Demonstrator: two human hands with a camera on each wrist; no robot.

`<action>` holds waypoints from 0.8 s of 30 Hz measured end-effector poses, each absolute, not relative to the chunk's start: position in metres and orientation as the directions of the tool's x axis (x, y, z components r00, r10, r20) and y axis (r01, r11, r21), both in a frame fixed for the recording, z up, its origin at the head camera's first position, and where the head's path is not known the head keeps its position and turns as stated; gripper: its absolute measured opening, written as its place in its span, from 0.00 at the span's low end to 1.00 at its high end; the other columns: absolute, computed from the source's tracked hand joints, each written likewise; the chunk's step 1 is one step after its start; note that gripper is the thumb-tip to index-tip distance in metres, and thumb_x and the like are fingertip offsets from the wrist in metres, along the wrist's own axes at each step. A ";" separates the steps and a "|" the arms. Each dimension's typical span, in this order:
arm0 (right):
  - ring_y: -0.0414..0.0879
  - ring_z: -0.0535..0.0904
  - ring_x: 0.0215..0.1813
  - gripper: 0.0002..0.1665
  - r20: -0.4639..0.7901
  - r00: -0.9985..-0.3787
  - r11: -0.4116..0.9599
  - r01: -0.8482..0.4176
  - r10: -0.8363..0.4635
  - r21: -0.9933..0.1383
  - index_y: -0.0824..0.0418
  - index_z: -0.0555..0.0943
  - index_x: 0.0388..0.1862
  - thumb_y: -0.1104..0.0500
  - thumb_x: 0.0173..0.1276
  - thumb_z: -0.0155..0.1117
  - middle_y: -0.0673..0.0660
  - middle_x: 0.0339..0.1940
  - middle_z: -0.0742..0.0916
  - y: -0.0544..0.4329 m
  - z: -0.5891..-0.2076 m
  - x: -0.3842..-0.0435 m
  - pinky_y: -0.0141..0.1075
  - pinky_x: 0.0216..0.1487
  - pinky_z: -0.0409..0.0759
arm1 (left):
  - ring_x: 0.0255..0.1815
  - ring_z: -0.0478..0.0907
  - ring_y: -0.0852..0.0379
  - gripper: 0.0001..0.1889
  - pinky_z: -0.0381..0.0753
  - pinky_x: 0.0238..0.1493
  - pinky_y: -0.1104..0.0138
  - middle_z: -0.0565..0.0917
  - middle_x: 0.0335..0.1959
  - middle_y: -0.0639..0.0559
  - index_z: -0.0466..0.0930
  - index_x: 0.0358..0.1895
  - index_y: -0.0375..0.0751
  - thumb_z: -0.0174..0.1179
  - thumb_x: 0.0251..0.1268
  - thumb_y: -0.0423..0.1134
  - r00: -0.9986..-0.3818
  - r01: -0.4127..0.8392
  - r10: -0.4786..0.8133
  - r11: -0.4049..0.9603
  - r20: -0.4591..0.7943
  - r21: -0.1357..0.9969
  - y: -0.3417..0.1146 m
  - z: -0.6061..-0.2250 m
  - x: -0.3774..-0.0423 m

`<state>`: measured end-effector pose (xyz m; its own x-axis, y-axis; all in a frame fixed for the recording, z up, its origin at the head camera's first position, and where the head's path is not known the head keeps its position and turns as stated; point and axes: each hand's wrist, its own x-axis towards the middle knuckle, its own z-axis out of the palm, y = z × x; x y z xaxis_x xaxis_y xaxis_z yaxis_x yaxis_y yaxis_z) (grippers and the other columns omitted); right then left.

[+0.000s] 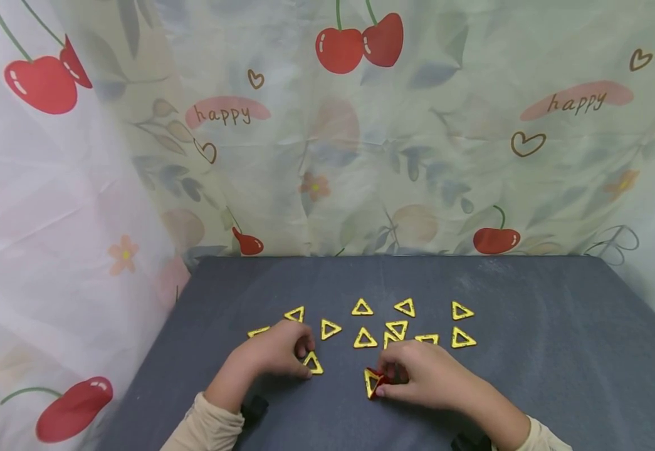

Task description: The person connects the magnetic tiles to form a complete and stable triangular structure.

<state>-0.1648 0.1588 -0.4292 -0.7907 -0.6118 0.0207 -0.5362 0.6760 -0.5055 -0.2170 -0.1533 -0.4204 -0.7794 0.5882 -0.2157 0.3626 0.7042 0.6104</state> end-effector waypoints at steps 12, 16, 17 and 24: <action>0.30 0.74 0.29 0.07 -0.009 -0.785 0.689 -0.537 -0.619 -0.487 0.42 0.87 0.38 0.48 0.66 0.79 0.37 0.28 0.81 0.160 -0.431 -0.167 0.31 0.32 0.73 | 0.33 0.77 0.61 0.16 0.79 0.39 0.63 0.81 0.33 0.54 0.83 0.43 0.43 0.79 0.54 0.32 -0.687 0.490 0.705 0.629 -0.177 0.604 -0.137 -0.438 -0.217; 0.30 0.73 0.29 0.08 -0.002 -0.786 0.687 -0.540 -0.619 -0.487 0.41 0.86 0.37 0.47 0.66 0.79 0.37 0.28 0.81 0.160 -0.431 -0.167 0.31 0.32 0.73 | 0.32 0.77 0.65 0.15 0.79 0.37 0.66 0.81 0.32 0.59 0.85 0.44 0.45 0.78 0.54 0.33 -0.667 0.541 0.730 0.613 -0.150 0.576 -0.132 -0.438 -0.215; 0.30 0.73 0.28 0.08 0.002 -0.786 0.686 -0.541 -0.619 -0.486 0.41 0.86 0.36 0.47 0.66 0.79 0.37 0.28 0.81 0.160 -0.431 -0.167 0.31 0.32 0.73 | 0.32 0.77 0.65 0.14 0.80 0.37 0.67 0.82 0.32 0.59 0.86 0.44 0.44 0.77 0.55 0.33 -0.668 0.544 0.729 0.617 -0.152 0.569 -0.130 -0.437 -0.214; 0.29 0.72 0.28 0.08 0.055 -0.763 0.651 -0.585 -0.644 -0.484 0.41 0.86 0.36 0.45 0.68 0.78 0.36 0.27 0.80 0.159 -0.432 -0.165 0.30 0.32 0.73 | 0.31 0.77 0.66 0.12 0.78 0.36 0.71 0.84 0.31 0.57 0.89 0.43 0.42 0.77 0.55 0.31 -0.677 0.547 0.719 0.632 -0.154 0.550 -0.117 -0.426 -0.201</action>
